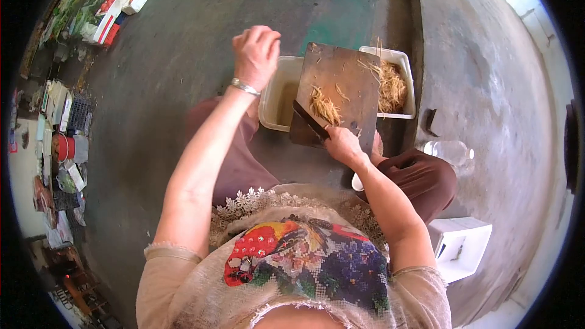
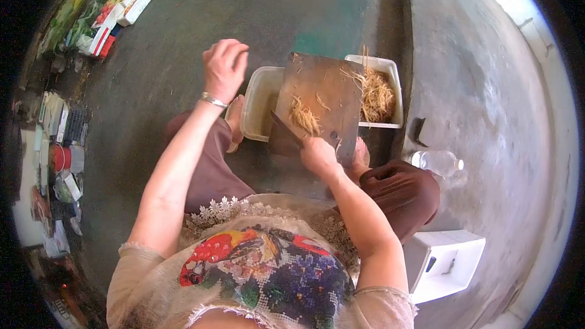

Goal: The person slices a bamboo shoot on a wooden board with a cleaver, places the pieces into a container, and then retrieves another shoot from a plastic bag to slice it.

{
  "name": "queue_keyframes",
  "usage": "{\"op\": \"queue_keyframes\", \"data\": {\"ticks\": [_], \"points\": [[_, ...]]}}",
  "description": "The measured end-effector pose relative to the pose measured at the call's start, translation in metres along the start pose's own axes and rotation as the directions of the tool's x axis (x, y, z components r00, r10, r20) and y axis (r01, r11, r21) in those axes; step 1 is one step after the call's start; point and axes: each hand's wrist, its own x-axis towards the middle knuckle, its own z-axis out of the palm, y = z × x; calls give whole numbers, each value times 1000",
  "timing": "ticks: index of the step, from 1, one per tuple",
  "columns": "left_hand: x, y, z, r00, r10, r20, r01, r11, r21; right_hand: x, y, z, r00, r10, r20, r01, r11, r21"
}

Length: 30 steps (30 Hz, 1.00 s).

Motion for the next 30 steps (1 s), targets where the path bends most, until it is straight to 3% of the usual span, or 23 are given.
{"op": "queue_keyframes", "data": {"ticks": [2,4,5,6,8,10,15,18,20,22,23,25,26,28,30], "points": [[-8,-17,-1,1000,-23,-3,23,999,22,-1,10,-13,999,-34,-2,34,999,29],[-21,-19,6,997,-64,34,64,998,12,8,21,-30,998,44,35,-41,996,-83],[-24,-16,11,958,-265,111,282,939,-196,10,24,-43,998,56,6,-55,997,-52],[-25,-13,15,875,-427,229,484,791,-373,11,25,-58,997,70,-26,-71,997,-20],[-23,-10,22,916,-349,199,397,861,-318,24,53,-73,991,130,-20,-131,989,-62],[-21,-8,27,932,-297,209,348,894,-282,37,77,-90,981,148,-129,-164,978,-129],[-15,-1,31,907,-319,273,396,866,-305,53,110,-136,893,303,-334,-363,922,-134],[-12,9,31,906,-295,305,386,871,-304,57,117,-147,856,392,-335,-437,897,-67],[-8,16,30,918,-258,301,350,885,-308,66,104,-139,868,364,-337,-394,919,-22],[-4,19,31,930,-215,297,306,901,-307,77,95,-112,934,224,-279,-202,974,105],[-3,20,31,930,-222,293,312,897,-312,65,52,-122,944,329,-4,-302,871,386],[-3,21,31,927,-228,297,319,896,-310,70,32,-95,977,190,101,-214,911,352],[-3,22,31,922,-232,310,328,894,-305,65,23,-91,959,158,235,-242,887,393],[-4,22,31,917,-231,327,332,894,-300,71,23,-78,936,124,331,-249,896,368],[-5,21,30,912,-236,336,342,890,-303,74,33,-82,956,145,256,-238,892,385]]}}
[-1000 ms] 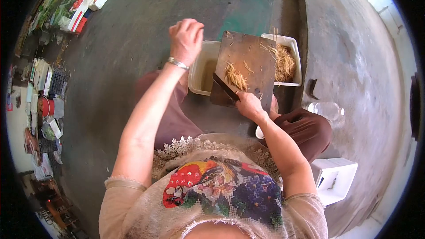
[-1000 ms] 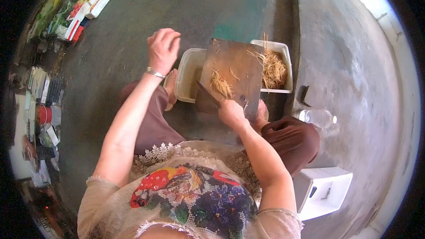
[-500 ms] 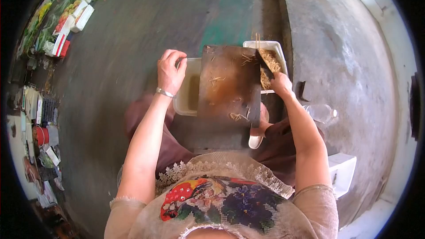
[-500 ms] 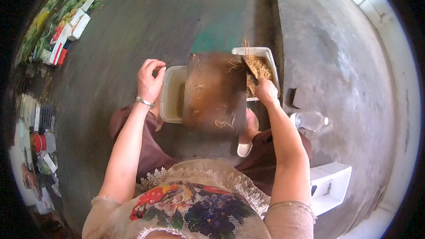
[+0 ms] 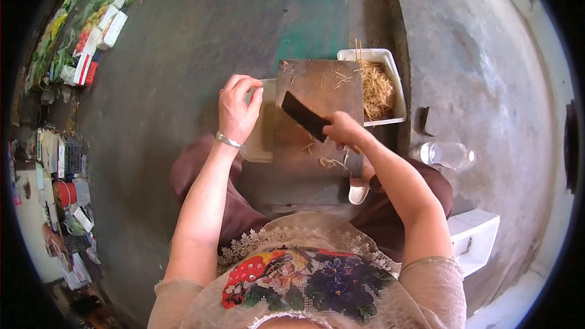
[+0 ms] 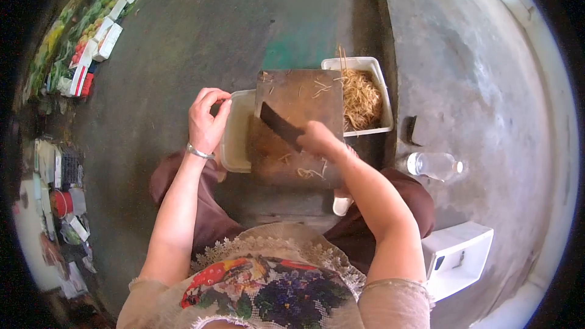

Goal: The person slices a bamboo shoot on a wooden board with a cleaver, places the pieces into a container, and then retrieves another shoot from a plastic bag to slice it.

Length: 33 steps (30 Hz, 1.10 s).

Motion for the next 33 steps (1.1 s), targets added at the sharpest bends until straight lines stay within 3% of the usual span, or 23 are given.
{"op": "queue_keyframes", "data": {"ticks": [1,4,6,8,10,15,16,18,20,21,22,24,25,26,28,30,33], "points": [[0,-1,-1,1000,6,3,-6,1000,0,3,2,-9,999,43,-27,-41,997,66],[-1,-1,-3,1000,3,-6,-3,1000,-17,14,19,-44,982,102,-159,-97,995,36],[-1,0,-5,1000,-8,-9,8,1000,-30,18,36,-61,923,176,-342,-126,979,162],[-2,1,-5,1000,-8,-2,8,999,-32,28,61,-82,912,116,-393,-93,993,76],[-3,2,-5,1000,-9,5,10,999,-32,26,65,-92,844,76,-532,-72,997,27],[-3,5,-7,1000,5,10,-5,1000,-26,58,112,-99,697,189,-692,-102,981,166],[-4,6,-7,1000,13,-5,-13,1000,-25,55,109,-97,710,323,-626,-2,889,457],[-3,6,-6,1000,-7,5,7,1000,-15,66,114,-92,714,423,-557,238,602,762],[-4,7,-9,999,-18,42,18,1000,-20,85,140,-93,768,424,-480,306,415,857],[-5,7,-9,999,-4,46,4,1000,6,86,138,-95,789,515,-336,265,207,942],[-6,6,-9,999,9,45,-10,999,32,95,143,-92,881,374,-288,286,62,956],[-7,6,-7,999,31,11,-32,998,57,85,125,-83,864,470,-182,280,-147,949],[-7,7,-6,1000,24,14,-25,999,39,88,128,-77,852,507,-132,233,-140,962],[-8,8,-6,1000,15,14,-15,1000,19,86,125,-66,812,566,-141,157,22,987],[-9,7,-5,1000,6,1,-6,1000,-9,95,139,-51,888,448,108,-3,-229,973],[-11,2,-1,1000,11,-27,-11,1000,-7,87,130,-30,910,357,212,-119,-265,957],[-11,-5,1,999,13,-30,-13,1000,-6,65,96,-7,896,419,147,-75,-185,980]]}}
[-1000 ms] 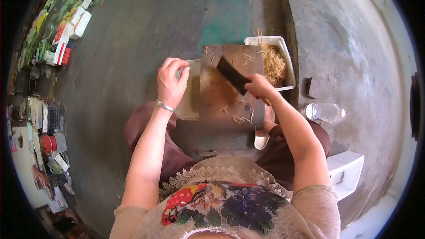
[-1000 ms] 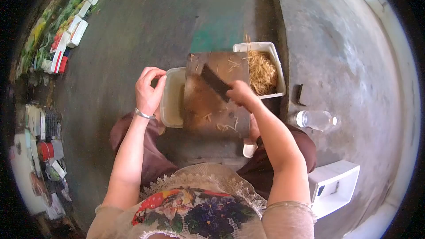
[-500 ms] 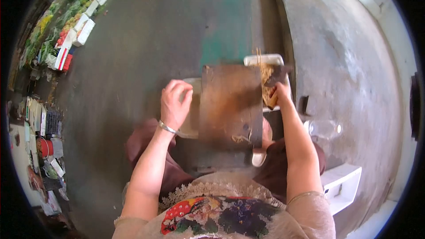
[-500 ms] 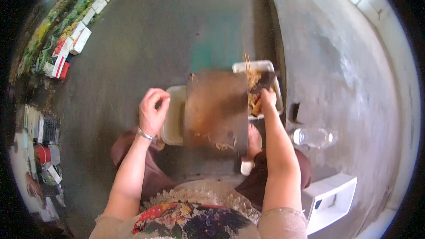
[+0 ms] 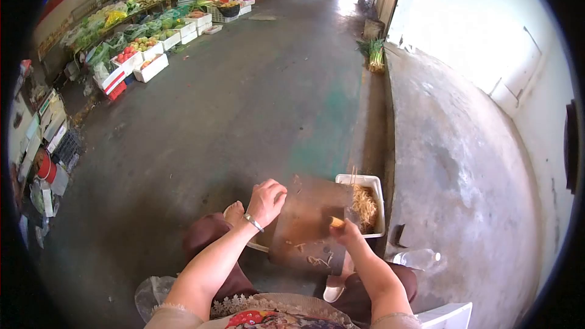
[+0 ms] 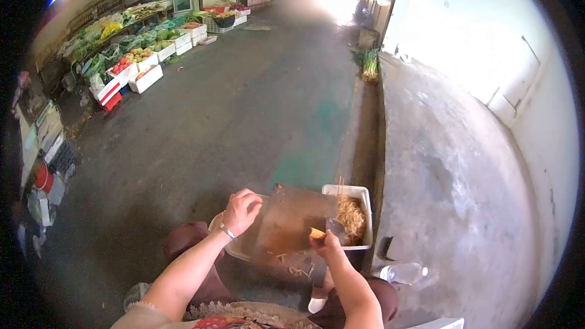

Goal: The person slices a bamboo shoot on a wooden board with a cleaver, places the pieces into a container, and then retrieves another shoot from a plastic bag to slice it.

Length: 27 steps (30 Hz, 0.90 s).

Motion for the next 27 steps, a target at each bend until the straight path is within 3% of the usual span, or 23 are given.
{"op": "queue_keyframes", "data": {"ticks": [4,9,11,13,15,18,19,20,21,23,24,27], "points": [[0,-4,3,1000,7,-10,-7,1000,-5,-37,25,9,992,-10,126,33,983,-179],[-2,-14,5,999,-22,-35,22,1000,-11,-84,68,18,987,-2,161,48,959,-279],[-5,-22,7,996,-88,-20,88,995,-43,-103,75,22,986,-29,161,108,853,-511],[-10,-23,3,995,-93,-38,92,995,-36,-107,83,22,982,-32,184,112,890,-441],[-10,-23,-9,993,-96,-68,94,995,-24,-97,81,18,951,-143,273,293,692,-660],[-13,-10,-54,981,-42,-191,46,999,21,-100,69,18,931,-163,326,351,647,-677],[-13,-11,-72,967,-23,-254,25,1000,6,-95,61,12,958,-83,274,250,710,-658],[-17,-10,-92,935,19,-355,-10,1000,27,-88,57,4,958,-75,278,247,709,-660],[-26,-18,-109,923,-37,-384,36,999,-9,-81,57,-3,958,-66,281,243,708,-664],[-59,-45,-140,888,-53,-456,104,991,86,-81,60,-6,963,-75,260,236,703,-670],[-82,-54,-154,878,-155,-453,190,981,33,-81,62,-8,967,-93,237,233,701,-674],[-188,-100,-176,856,-403,-325,487,839,243,-78,67,-9,960,-79,267,252,656,-712]]}}
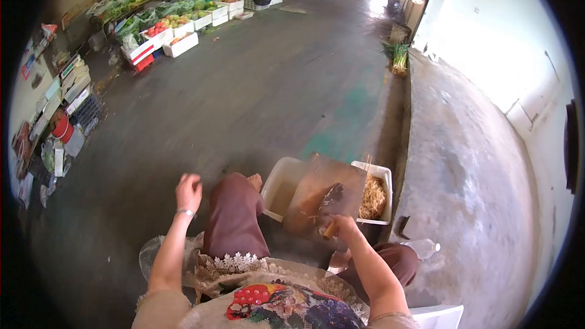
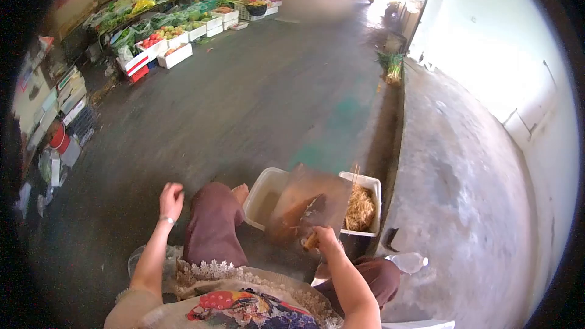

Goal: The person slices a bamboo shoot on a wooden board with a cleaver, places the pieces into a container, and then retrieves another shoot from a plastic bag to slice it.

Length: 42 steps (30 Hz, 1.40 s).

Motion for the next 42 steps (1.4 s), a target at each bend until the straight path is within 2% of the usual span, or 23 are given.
{"op": "queue_keyframes", "data": {"ticks": [1,2,3,4,5,6,8,10,11,13,17,19,20,22,23,25,29,31,34,38,40,41,42], "points": [[-35,-35,-2,999,-28,43,21,987,159,5,5,0,1000,4,4,-4,1000,-9],[-72,-57,-10,957,-236,169,186,946,265,15,12,-2,999,-29,-29,30,999,14],[-113,-85,-14,925,-304,229,212,911,355,23,16,-3,996,-65,-63,67,997,37],[-146,-97,-19,828,-482,286,327,830,452,26,18,-4,996,-68,-57,70,997,30],[-190,-115,-31,818,-457,348,248,828,503,29,19,-4,997,-66,-42,67,997,29],[-229,-136,-27,688,-663,295,466,715,521,29,18,-4,998,-63,-28,64,998,28],[-276,-114,-55,566,-741,361,375,622,688,25,14,-2,999,-50,4,50,999,20],[-316,-107,-67,645,-721,253,479,640,601,31,18,-6,999,-33,29,33,999,17],[-325,-103,-75,643,-722,254,479,638,602,42,22,-10,1000,-21,-10,21,1000,20],[-337,-99,-86,788,-609,92,481,702,525,35,17,-3,999,-11,-50,12,1000,23],[-355,-149,-115,764,-646,13,569,682,460,25,10,6,1000,20,-21,-19,999,44],[-364,-164,-129,434,-877,206,616,456,642,24,9,12,999,22,-29,-20,999,45],[-377,-162,-130,435,-877,205,615,456,643,22,9,14,999,9,-30,-9,1000,22],[-400,-150,-136,597,-794,-117,763,516,390,15,6,15,999,0,-34,0,1000,2],[-402,-152,-144,597,-794,-114,761,516,394,10,4,16,1000,-8,-30,7,1000,-25],[-402,-149,-158,676,-705,-214,736,634,238,20,11,8,999,-12,-30,10,998,-59],[-409,-158,-171,652,-749,-118,751,615,241,44,21,-7,998,56,-26,-56,998,-5],[-399,-159,-155,857,-513,45,456,796,397,41,23,-2,995,101,4,-101,995,-24],[-368,-144,-128,860,-504,78,438,809,391,38,18,-1,999,33,-16,-34,998,-47],[-368,-180,-101,811,-568,140,473,778,414,30,13,0,1000,25,-4,-24,996,82],[-382,-219,-83,449,-841,300,834,515,196,24,13,1,1000,13,-19,-11,995,97],[-367,-202,-92,448,-842,301,835,515,196,23,14,0,1000,-5,-25,7,996,88],[-332,-150,-101,266,-885,381,929,341,144,23,16,-1,999,-23,-31,26,997,79]]}}
